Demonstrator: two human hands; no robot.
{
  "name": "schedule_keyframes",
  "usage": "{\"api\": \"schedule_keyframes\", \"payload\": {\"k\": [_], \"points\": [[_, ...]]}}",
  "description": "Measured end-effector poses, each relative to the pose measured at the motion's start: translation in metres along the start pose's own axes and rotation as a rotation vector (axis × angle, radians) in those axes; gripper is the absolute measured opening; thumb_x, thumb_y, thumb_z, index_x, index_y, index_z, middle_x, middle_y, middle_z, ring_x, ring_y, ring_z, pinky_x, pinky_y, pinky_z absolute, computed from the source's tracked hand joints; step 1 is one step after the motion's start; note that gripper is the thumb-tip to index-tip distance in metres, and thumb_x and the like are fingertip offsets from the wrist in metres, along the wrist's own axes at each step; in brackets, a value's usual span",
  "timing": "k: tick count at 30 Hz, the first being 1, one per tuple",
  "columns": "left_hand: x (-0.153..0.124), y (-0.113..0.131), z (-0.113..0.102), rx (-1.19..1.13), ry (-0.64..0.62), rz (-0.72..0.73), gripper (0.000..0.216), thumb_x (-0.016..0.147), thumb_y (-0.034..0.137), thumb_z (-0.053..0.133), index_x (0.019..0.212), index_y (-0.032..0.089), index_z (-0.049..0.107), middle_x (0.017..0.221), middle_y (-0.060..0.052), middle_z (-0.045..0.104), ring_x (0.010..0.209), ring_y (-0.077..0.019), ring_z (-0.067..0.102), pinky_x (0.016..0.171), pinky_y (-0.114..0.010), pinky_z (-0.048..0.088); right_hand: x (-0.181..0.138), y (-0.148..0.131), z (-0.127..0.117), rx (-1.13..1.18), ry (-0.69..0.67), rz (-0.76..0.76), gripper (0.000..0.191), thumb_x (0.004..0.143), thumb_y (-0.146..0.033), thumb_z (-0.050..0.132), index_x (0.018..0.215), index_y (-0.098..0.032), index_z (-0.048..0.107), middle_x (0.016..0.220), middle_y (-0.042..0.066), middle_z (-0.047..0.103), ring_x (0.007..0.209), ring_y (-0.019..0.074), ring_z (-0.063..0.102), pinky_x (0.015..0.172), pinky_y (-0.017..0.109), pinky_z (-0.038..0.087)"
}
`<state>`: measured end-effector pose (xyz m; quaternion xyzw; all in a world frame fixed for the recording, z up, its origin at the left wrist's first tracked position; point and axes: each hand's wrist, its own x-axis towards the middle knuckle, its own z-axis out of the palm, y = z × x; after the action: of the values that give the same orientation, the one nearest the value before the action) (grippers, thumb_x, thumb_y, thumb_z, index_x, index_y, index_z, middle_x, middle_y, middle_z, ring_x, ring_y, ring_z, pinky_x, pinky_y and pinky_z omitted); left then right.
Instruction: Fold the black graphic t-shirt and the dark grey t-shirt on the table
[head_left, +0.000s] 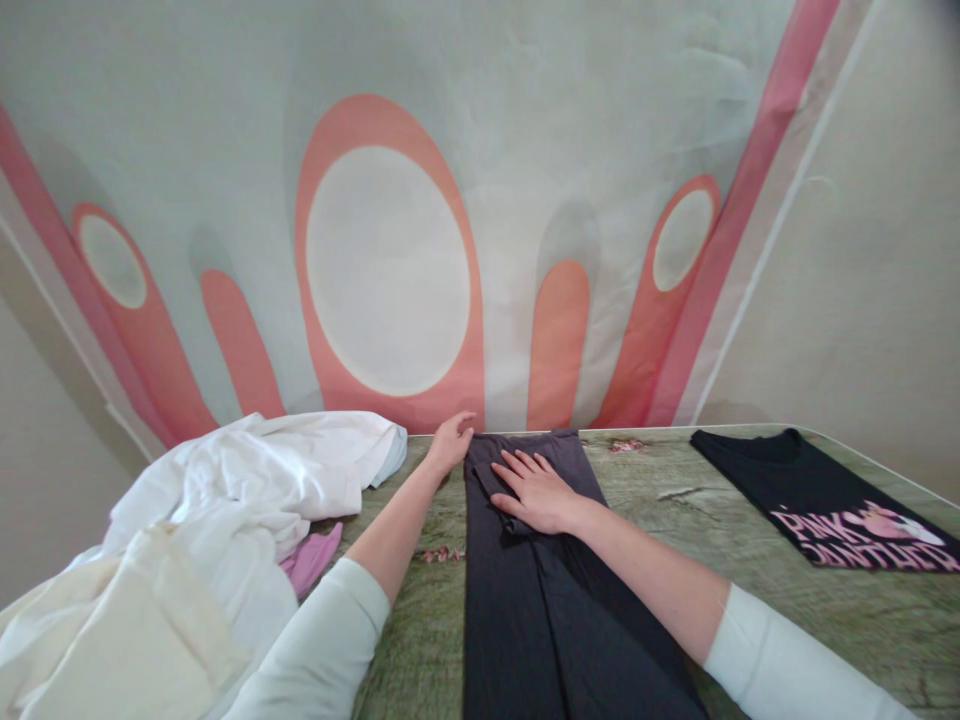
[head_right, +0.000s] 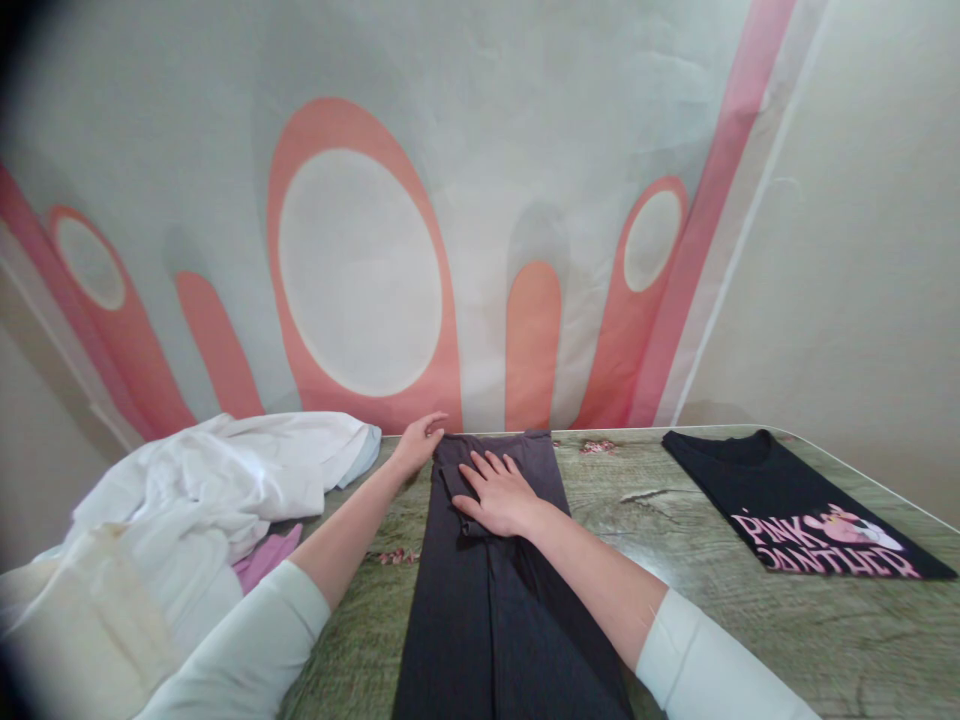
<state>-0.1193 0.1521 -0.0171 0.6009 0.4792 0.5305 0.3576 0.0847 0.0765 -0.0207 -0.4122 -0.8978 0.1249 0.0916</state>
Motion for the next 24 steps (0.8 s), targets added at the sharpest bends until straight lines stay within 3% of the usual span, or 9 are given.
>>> {"api": "schedule_keyframes", "payload": {"k": [4,7,10,13,17,24], "points": [[-0.038,0.011,0.023,0.197,-0.202,0.147,0.024,0.079,0.022,0.054,0.102,0.02,0.064,0.127,-0.005,0.051,0.124,-0.0196,0.037,0.107,-0.031,0.019,0.004,0.003,0.001,0.058,0.067,-0.035,0.066,0.085,-0.061,0.026,0.138,-0.021,0.029,0.145,0.008,0.022,0.132,0.0273,0.015,0.105,0.047,0.009],[-0.065,0.013,0.036,0.458,-0.357,0.231,0.038,0.088,0.034,0.042,0.123,0.021,0.05,0.135,-0.007,0.042,0.127,-0.0203,0.032,0.107,-0.036,0.016,0.011,0.021,-0.002,0.181,0.179,-0.093,0.048,0.088,-0.044,0.035,0.129,-0.02,0.042,0.132,0.008,0.045,0.121,0.0219,0.039,0.1,0.039,0.026],[-0.078,0.017,0.038,0.647,-0.456,0.261,0.047,0.089,0.042,0.036,0.131,0.021,0.04,0.139,-0.008,0.035,0.13,-0.0217,0.026,0.107,-0.039,0.012,0.015,0.057,-0.01,0.248,0.389,0.043,0.029,0.086,-0.028,0.04,0.108,-0.019,0.058,0.108,0.006,0.062,0.1,0.0169,0.054,0.09,0.031,0.038],[-0.083,0.022,0.034,0.789,-0.503,0.3,0.052,0.088,0.048,0.034,0.133,0.021,0.037,0.142,-0.008,0.029,0.132,-0.0232,0.021,0.106,-0.041,0.009,0.015,0.099,-0.017,0.198,0.528,0.227,0.026,0.083,-0.019,0.041,0.1,-0.016,0.06,0.1,0.008,0.062,0.095,0.0183,0.055,0.088,0.033,0.039],[-0.083,0.024,0.034,0.885,-0.503,0.324,0.056,0.088,0.051,0.032,0.135,0.021,0.032,0.144,-0.009,0.025,0.132,-0.0238,0.02,0.106,-0.041,0.009,0.016,0.137,-0.018,0.147,0.546,0.273,0.025,0.081,-0.015,0.043,0.1,-0.013,0.059,0.102,0.011,0.059,0.098,0.0183,0.052,0.09,0.032,0.037],[-0.084,0.019,0.035,0.896,-0.485,0.339,0.056,0.088,0.051,0.032,0.136,0.023,0.032,0.144,-0.007,0.025,0.132,-0.0236,0.02,0.106,-0.039,0.01,0.029,0.152,-0.011,0.113,0.443,0.275,0.01,0.078,-0.023,0.054,0.081,-0.017,0.061,0.089,0.006,0.06,0.088,0.0175,0.053,0.081,0.031,0.039]]}}
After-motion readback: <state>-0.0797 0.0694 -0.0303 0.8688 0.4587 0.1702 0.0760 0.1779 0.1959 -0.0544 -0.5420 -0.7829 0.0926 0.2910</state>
